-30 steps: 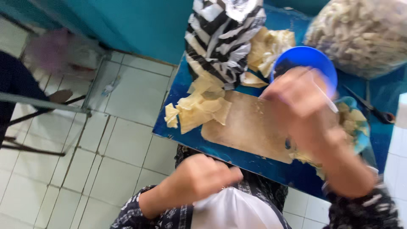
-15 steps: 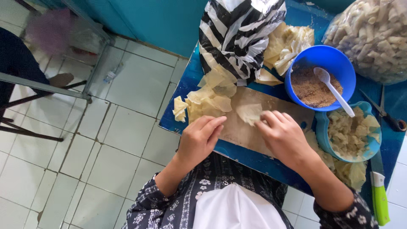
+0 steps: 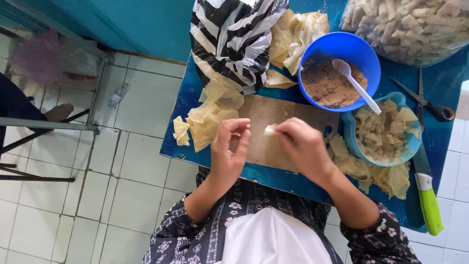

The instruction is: The person places thin dough squares on a cutting board, spoons filling from a blue bowl onto each square using a plastic spoon, and folds the squares over the filling by hand, setting the folded pieces aside on the table.

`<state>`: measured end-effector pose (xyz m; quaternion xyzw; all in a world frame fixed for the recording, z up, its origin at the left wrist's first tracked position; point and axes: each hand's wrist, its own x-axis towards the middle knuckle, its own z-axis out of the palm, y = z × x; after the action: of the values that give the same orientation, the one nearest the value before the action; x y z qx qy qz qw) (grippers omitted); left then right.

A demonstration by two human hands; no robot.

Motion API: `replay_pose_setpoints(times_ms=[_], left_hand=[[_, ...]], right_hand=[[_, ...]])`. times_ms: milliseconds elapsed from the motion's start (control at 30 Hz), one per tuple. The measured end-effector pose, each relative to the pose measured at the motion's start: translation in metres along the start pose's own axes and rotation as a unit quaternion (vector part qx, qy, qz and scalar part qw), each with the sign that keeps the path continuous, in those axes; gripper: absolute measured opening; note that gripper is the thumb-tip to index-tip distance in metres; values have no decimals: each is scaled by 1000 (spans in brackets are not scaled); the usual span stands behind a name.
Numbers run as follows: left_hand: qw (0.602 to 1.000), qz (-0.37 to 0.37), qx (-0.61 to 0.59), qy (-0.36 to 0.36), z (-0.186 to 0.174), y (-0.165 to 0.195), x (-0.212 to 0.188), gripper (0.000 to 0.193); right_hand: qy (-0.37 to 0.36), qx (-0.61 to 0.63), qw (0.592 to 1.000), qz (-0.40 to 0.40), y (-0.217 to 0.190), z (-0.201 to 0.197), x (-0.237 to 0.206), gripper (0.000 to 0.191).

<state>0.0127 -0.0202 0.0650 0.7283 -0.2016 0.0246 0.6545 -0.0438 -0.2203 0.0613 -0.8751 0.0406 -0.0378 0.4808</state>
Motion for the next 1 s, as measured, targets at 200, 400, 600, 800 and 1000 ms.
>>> replay_pose_setpoints(times_ms=[200,400,600,800,1000], left_hand=[[972,-139,-103,-162,13,-1,-1,25],[981,-146,-50,-117,16,6,3,13],[974,-4,95,-204,9,4,15,12],[950,124,222,-178,40,-15,26,30],[923,180,320,-112,41,-4,11,49]], right_hand=[[-14,495,857,146,27,-3,-8,20],[-6,425,900,93,32,0,-9,23],[-23,284,947,147,17,-8,-5,14],[122,-215,967,-63,-14,-3,-20,10],[228,-433,872,-7,-16,-58,-75,33]])
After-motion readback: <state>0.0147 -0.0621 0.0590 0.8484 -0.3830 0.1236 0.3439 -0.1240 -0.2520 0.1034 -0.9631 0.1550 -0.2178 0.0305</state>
